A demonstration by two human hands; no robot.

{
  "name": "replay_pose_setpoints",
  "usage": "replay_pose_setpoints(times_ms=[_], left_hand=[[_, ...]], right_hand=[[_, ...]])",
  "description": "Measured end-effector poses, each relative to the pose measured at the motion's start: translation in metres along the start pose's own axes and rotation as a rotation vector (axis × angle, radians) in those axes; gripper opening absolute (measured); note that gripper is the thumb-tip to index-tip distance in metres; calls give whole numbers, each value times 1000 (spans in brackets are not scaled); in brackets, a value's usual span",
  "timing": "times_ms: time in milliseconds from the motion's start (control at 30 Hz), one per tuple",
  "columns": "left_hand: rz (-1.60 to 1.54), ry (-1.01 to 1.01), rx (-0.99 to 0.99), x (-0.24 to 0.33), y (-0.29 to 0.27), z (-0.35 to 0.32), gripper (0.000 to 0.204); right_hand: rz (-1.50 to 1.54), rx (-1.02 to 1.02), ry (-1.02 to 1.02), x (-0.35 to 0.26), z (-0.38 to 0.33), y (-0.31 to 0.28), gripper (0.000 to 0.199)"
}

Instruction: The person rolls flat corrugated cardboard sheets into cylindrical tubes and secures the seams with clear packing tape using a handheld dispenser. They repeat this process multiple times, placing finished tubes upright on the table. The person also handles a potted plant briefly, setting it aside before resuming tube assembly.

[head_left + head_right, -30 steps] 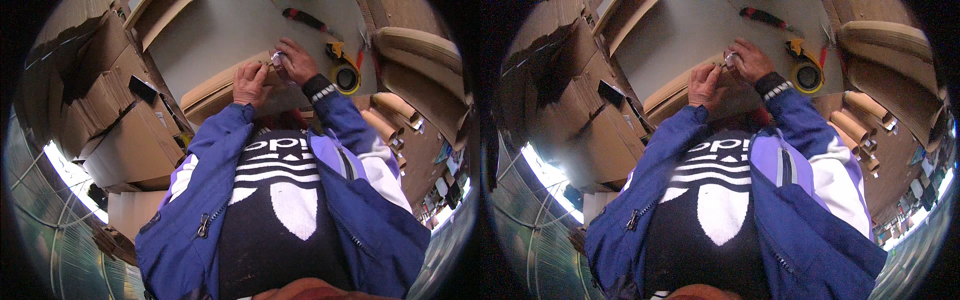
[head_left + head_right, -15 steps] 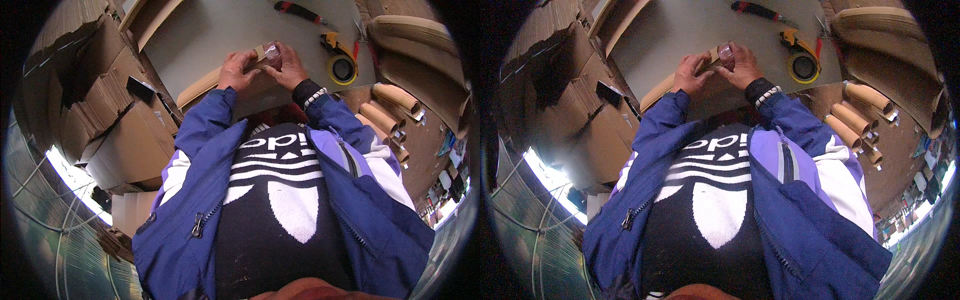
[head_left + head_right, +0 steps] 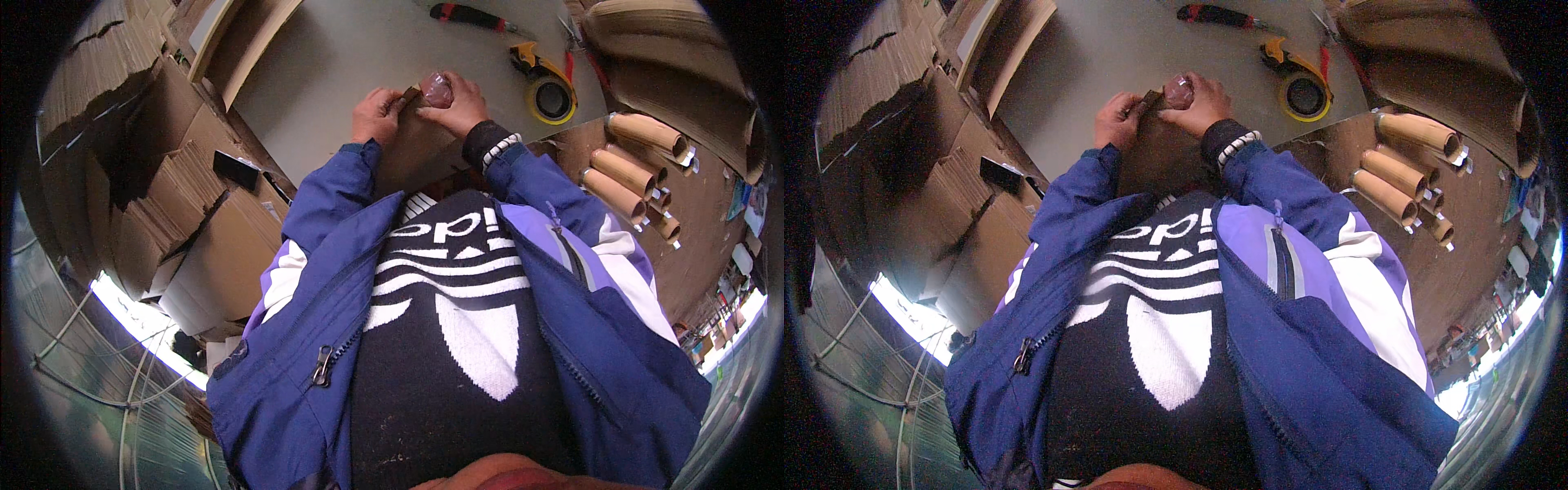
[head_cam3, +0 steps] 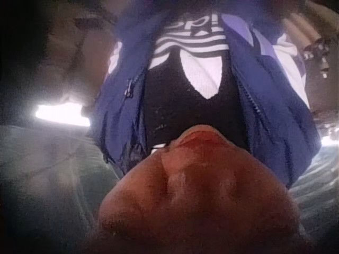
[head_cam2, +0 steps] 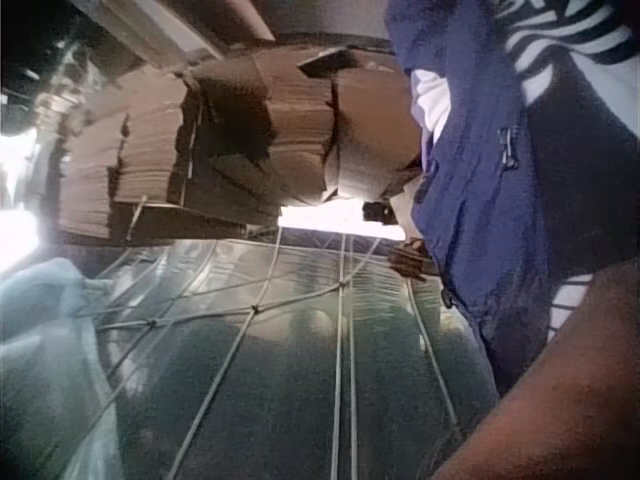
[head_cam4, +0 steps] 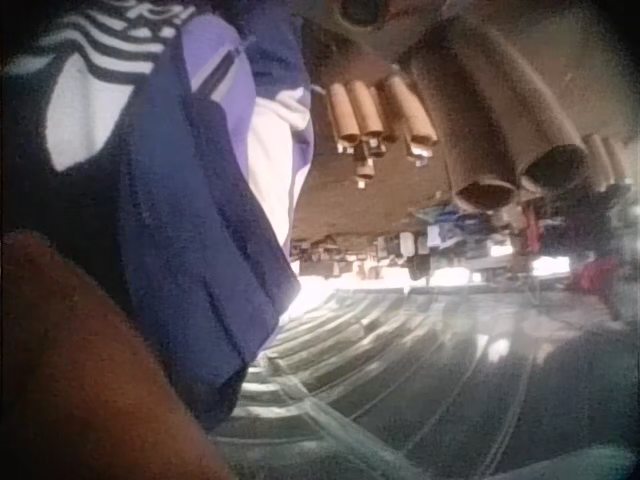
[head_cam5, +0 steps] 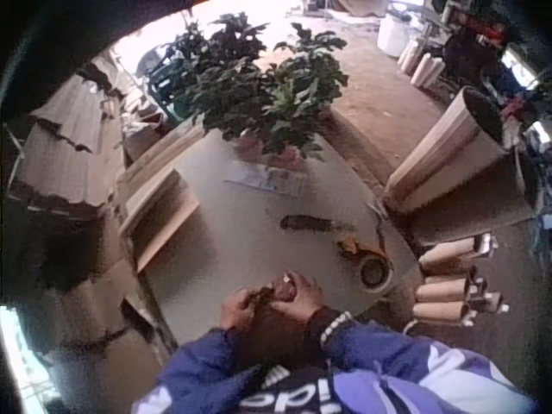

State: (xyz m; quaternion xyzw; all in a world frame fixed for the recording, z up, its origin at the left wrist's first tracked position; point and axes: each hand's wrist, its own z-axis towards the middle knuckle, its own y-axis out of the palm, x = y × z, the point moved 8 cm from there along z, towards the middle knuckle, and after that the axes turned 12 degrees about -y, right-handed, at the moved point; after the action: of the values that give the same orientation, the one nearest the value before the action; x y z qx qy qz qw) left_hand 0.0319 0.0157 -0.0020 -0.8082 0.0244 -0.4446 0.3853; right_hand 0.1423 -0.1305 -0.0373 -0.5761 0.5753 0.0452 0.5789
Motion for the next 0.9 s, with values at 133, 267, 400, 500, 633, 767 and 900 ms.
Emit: replay_pose_setpoints(times_ms=[133, 267, 400, 500, 633, 767, 900], left_hand=[[-14, -11, 13, 1, -6, -1, 11], [-51, 18, -28, -1, -6, 4, 11], [-51, 57, -60, -6, -4, 10, 12], [-123, 29, -137, -11, -3, 14, 11], [-113, -22, -148, -15, -11, 17, 11], [-60, 66, -169, -10, -13, 18, 12], [-21, 117, -197, -10, -10, 14, 16]], right_hand=[[27, -29, 55, 0, -1, -1, 91], [-16, 12, 93, -1, 0, -3, 89], [-4, 7, 147, 0, 4, -1, 87], [-13, -7, 186, 1, 6, -4, 86], [53, -8, 196, -1, 5, -5, 85], [-6, -33, 238, 1, 6, 0, 84], [-48, 15, 260, 3, 8, 1, 78]])
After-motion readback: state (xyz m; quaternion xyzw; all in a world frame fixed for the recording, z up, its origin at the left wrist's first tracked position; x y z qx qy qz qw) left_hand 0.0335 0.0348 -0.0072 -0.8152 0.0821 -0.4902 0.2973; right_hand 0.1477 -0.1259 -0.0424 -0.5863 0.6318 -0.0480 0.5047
